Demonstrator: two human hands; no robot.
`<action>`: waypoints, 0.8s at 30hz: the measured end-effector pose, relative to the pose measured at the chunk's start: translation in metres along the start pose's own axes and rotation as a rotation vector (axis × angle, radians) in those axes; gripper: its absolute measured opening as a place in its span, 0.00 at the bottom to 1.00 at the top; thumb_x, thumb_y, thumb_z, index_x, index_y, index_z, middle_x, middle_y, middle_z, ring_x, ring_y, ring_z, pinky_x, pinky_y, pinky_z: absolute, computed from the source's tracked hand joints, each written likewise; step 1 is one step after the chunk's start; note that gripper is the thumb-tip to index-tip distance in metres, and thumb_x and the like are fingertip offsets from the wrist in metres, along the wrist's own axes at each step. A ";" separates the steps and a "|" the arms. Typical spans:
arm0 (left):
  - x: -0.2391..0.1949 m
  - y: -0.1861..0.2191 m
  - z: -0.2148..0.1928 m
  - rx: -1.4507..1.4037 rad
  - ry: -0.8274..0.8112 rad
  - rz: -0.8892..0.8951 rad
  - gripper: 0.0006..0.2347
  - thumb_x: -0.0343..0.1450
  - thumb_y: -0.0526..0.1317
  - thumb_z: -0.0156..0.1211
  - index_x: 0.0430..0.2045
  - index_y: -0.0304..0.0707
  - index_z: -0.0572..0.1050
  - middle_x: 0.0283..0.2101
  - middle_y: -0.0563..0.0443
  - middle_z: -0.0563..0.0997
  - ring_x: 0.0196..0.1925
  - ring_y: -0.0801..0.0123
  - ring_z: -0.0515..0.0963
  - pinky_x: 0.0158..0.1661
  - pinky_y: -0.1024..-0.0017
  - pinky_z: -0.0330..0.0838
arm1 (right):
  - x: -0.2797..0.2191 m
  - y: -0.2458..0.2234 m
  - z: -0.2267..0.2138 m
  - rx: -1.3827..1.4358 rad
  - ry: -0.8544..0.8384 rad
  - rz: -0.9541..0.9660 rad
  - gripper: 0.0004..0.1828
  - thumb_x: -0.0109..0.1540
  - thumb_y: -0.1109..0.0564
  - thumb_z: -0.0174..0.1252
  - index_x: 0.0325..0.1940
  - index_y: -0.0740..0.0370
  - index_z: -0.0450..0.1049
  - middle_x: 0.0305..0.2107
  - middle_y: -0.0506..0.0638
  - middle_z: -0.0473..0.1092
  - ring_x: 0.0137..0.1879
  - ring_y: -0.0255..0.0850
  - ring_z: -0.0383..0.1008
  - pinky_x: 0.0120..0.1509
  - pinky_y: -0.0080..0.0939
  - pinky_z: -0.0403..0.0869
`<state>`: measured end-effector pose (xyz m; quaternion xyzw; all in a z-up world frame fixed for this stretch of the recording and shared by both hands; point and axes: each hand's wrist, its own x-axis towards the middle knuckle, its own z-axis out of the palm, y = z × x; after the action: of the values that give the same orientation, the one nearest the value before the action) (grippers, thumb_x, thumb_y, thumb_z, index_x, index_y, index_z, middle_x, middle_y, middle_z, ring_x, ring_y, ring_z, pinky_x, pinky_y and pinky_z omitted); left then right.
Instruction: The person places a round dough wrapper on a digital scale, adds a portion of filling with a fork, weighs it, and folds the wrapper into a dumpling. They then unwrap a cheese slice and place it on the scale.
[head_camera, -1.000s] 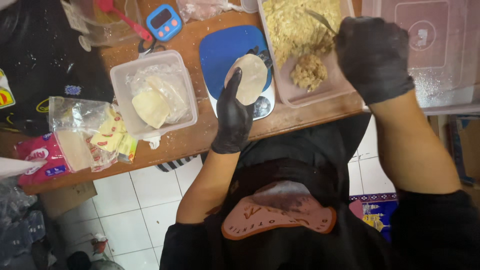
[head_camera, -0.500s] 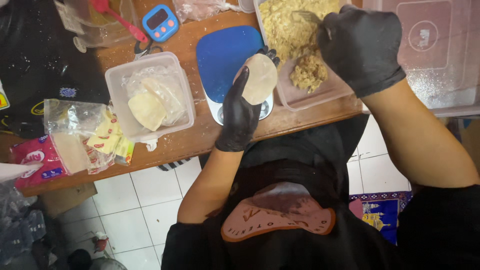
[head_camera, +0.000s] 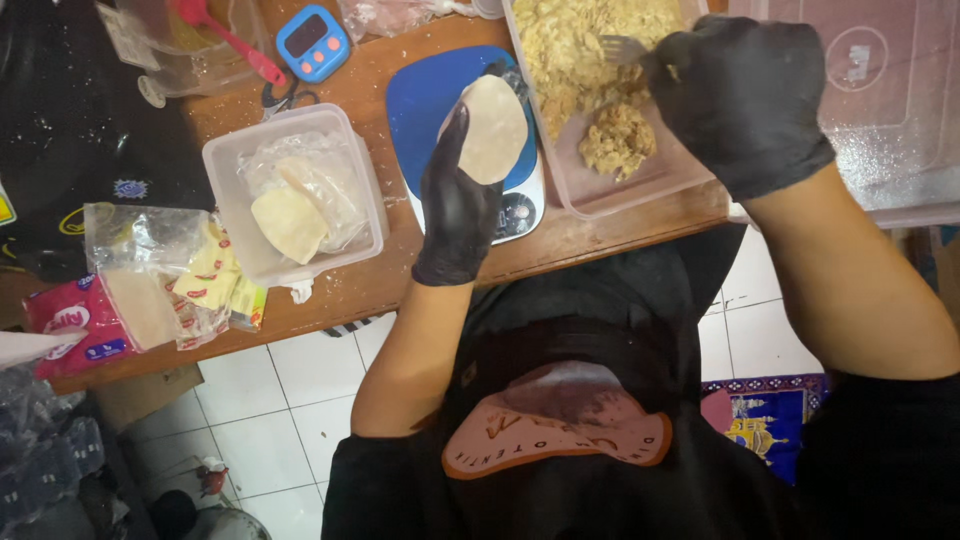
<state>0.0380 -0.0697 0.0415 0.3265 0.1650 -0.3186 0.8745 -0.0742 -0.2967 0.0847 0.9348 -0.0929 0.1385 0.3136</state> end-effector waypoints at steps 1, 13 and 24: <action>0.001 -0.003 -0.001 0.001 -0.001 -0.003 0.25 0.65 0.41 0.61 0.56 0.27 0.69 0.60 0.39 0.73 0.64 0.53 0.70 0.61 0.60 0.67 | 0.001 -0.001 -0.001 -0.001 -0.002 0.002 0.17 0.73 0.38 0.55 0.30 0.32 0.75 0.23 0.32 0.69 0.21 0.32 0.69 0.25 0.34 0.60; 0.001 -0.001 0.008 0.089 -0.133 -0.054 0.25 0.68 0.41 0.59 0.59 0.29 0.66 0.62 0.40 0.71 0.66 0.53 0.69 0.62 0.60 0.66 | 0.005 -0.021 0.001 0.242 0.039 0.009 0.18 0.73 0.31 0.58 0.31 0.31 0.76 0.23 0.34 0.71 0.25 0.39 0.73 0.22 0.40 0.63; 0.013 -0.006 -0.017 -0.095 -0.055 0.040 0.18 0.66 0.38 0.64 0.50 0.30 0.74 0.58 0.40 0.75 0.61 0.56 0.72 0.59 0.59 0.68 | -0.005 -0.024 -0.013 0.949 0.022 0.198 0.09 0.71 0.52 0.70 0.37 0.55 0.84 0.27 0.50 0.77 0.32 0.41 0.78 0.31 0.42 0.67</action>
<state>0.0421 -0.0673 0.0197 0.2787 0.1491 -0.3016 0.8995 -0.0751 -0.2696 0.0794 0.9598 -0.1046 0.2046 -0.1611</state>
